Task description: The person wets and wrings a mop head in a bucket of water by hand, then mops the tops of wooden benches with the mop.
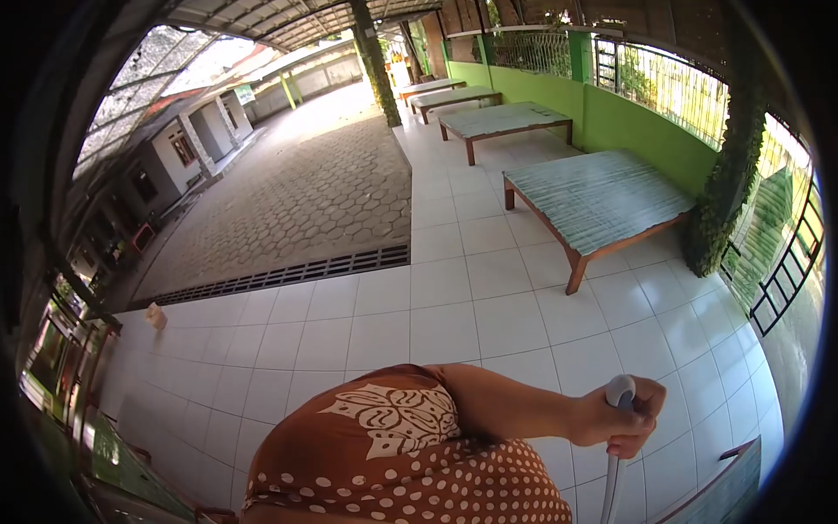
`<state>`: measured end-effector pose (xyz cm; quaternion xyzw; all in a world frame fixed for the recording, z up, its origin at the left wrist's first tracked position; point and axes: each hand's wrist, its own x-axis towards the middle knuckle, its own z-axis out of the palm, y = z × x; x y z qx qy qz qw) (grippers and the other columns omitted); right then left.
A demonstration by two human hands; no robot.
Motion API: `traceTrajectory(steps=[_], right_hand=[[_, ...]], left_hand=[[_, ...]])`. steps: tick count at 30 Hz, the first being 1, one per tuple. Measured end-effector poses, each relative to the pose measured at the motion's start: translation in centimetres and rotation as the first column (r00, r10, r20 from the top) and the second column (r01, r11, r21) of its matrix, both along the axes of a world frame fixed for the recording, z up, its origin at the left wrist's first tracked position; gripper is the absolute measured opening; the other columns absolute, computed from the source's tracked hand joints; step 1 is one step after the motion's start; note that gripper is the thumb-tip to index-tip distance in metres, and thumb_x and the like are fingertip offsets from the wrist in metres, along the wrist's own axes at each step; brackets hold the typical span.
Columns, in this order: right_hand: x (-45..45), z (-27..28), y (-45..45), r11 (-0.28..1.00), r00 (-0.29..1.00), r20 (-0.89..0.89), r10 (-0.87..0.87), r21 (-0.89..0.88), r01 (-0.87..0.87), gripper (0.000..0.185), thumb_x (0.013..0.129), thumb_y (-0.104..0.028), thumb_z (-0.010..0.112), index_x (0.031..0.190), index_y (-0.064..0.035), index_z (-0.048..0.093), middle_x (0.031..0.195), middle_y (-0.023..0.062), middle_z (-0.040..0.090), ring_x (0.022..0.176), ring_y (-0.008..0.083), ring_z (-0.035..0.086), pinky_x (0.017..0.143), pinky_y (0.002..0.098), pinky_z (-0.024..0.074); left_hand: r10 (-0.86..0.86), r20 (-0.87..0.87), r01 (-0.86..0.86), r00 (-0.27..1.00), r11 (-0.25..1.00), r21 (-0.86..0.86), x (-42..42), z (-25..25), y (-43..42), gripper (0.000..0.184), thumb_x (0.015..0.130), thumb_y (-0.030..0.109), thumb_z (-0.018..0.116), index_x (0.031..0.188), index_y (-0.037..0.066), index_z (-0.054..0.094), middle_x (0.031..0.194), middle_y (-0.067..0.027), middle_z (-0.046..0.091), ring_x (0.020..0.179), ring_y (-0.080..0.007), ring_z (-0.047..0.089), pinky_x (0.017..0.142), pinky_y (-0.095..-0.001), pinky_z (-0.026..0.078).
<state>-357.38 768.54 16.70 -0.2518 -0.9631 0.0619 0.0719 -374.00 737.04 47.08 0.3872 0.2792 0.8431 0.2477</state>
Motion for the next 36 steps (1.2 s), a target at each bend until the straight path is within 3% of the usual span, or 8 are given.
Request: traceTrajectory(steps=[14, 26, 27, 28, 29, 30, 32, 36], right_hand=[[-36.1, -0.7, 10.3, 0.873, 0.818, -0.351, 0.455, -0.007, -0.488, 0.021, 0.079, -0.024, 0.055, 0.089, -0.0054, 0.059, 0.082, 0.0104, 0.059, 0.071, 0.0271, 0.058, 0.068, 0.0399, 0.0453], [-36.5, -8.8, 46.1, 0.972, 0.946, -0.281, 0.160, 0.211, -0.102, 0.013, 0.079, -0.018, 0.057, 0.078, -0.0043, 0.058, 0.067, 0.0084, 0.058, 0.060, 0.0237, 0.058, 0.058, 0.0379, 0.0469], [-37.0, -6.1, 45.5, 0.995, 0.903, -0.418, 0.097, 0.046, -0.086, 0.016, 0.077, -0.012, 0.060, 0.086, 0.0004, 0.064, 0.083, 0.0181, 0.065, 0.077, 0.0299, 0.063, 0.068, 0.0390, 0.0493], [-37.5, -4.5, 43.7, 0.997, 0.814, -0.580, 0.007, -0.062, -0.053, 0.016, 0.074, -0.020, 0.058, 0.064, -0.0083, 0.052, 0.066, 0.0108, 0.061, 0.051, 0.0311, 0.052, 0.049, 0.0410, 0.0402], [-38.0, -2.1, 42.3, 0.991, 0.870, -0.490, 0.051, 0.131, 0.015, 0.013, 0.074, -0.020, 0.056, 0.066, -0.0105, 0.054, 0.064, 0.0100, 0.060, 0.054, 0.0313, 0.053, 0.053, 0.0396, 0.0408], [-38.6, 1.1, 40.2, 0.977, 0.901, -0.405, -0.157, -0.198, 0.081, 0.013, 0.075, -0.020, 0.055, 0.065, -0.0113, 0.054, 0.060, 0.0097, 0.058, 0.057, 0.0313, 0.055, 0.057, 0.0400, 0.0401], [-38.6, 1.3, 39.8, 0.978, 0.935, -0.296, -0.198, 0.009, 0.210, 0.017, 0.077, -0.019, 0.055, 0.063, -0.0103, 0.051, 0.059, 0.0108, 0.056, 0.058, 0.0331, 0.054, 0.057, 0.0426, 0.0362], [-36.8, 2.9, 37.1, 0.906, 0.882, -0.237, -0.408, 0.013, 0.423, 0.021, 0.077, -0.018, 0.057, 0.060, -0.0109, 0.047, 0.053, 0.0080, 0.051, 0.053, 0.0311, 0.052, 0.057, 0.0384, 0.0330]], left_hand=[[0.010, 0.360, 0.003, 0.933, 0.999, -0.034, -22.6, -0.6, 19.4, 0.013, 0.075, 0.009, 0.045, 0.073, 0.011, 0.032, 0.045, -0.0017, 0.030, 0.035, -0.0122, 0.030, 0.035, -0.0285, 0.031], [0.064, 0.118, -0.069, 0.991, 0.997, 0.037, -37.0, -2.5, 38.5, 0.014, 0.076, 0.007, 0.045, 0.068, 0.006, 0.033, 0.045, -0.0017, 0.035, 0.037, -0.0095, 0.033, 0.035, -0.0243, 0.029], [0.051, 0.121, -0.057, 0.991, 0.998, 0.040, -38.6, -2.4, 39.8, 0.015, 0.076, 0.008, 0.047, 0.069, 0.005, 0.034, 0.045, -0.0015, 0.036, 0.038, -0.0099, 0.034, 0.036, -0.0246, 0.030], [0.046, 0.138, -0.053, 0.989, 0.997, 0.053, -40.5, -2.3, 40.8, 0.016, 0.075, 0.005, 0.048, 0.067, 0.006, 0.034, 0.047, -0.0040, 0.039, 0.038, -0.0117, 0.037, 0.036, -0.0262, 0.033], [0.042, 0.134, -0.043, 0.990, 0.999, 0.004, -42.5, -2.1, 41.8, 0.017, 0.079, 0.007, 0.049, 0.068, 0.007, 0.035, 0.047, -0.0033, 0.039, 0.038, -0.0114, 0.036, 0.038, -0.0262, 0.032], [-0.140, 0.158, 0.122, 0.977, 0.985, 0.120, -45.1, -2.5, 43.3, 0.018, 0.083, 0.008, 0.047, 0.069, 0.007, 0.035, 0.047, -0.0021, 0.036, 0.039, -0.0103, 0.033, 0.038, -0.0260, 0.031], [-0.296, 0.123, 0.288, 0.947, 0.954, 0.081, -49.4, -1.0, 45.5, 0.018, 0.085, 0.007, 0.045, 0.070, 0.008, 0.035, 0.047, -0.0006, 0.033, 0.040, -0.0084, 0.029, 0.039, -0.0255, 0.028], [-0.515, 0.014, 0.514, 0.857, 0.856, -0.058, -55.7, -1.1, 53.5, 0.017, 0.086, 0.013, 0.039, 0.071, 0.011, 0.033, 0.048, 0.0029, 0.033, 0.041, -0.0091, 0.030, 0.048, -0.0282, 0.034]])
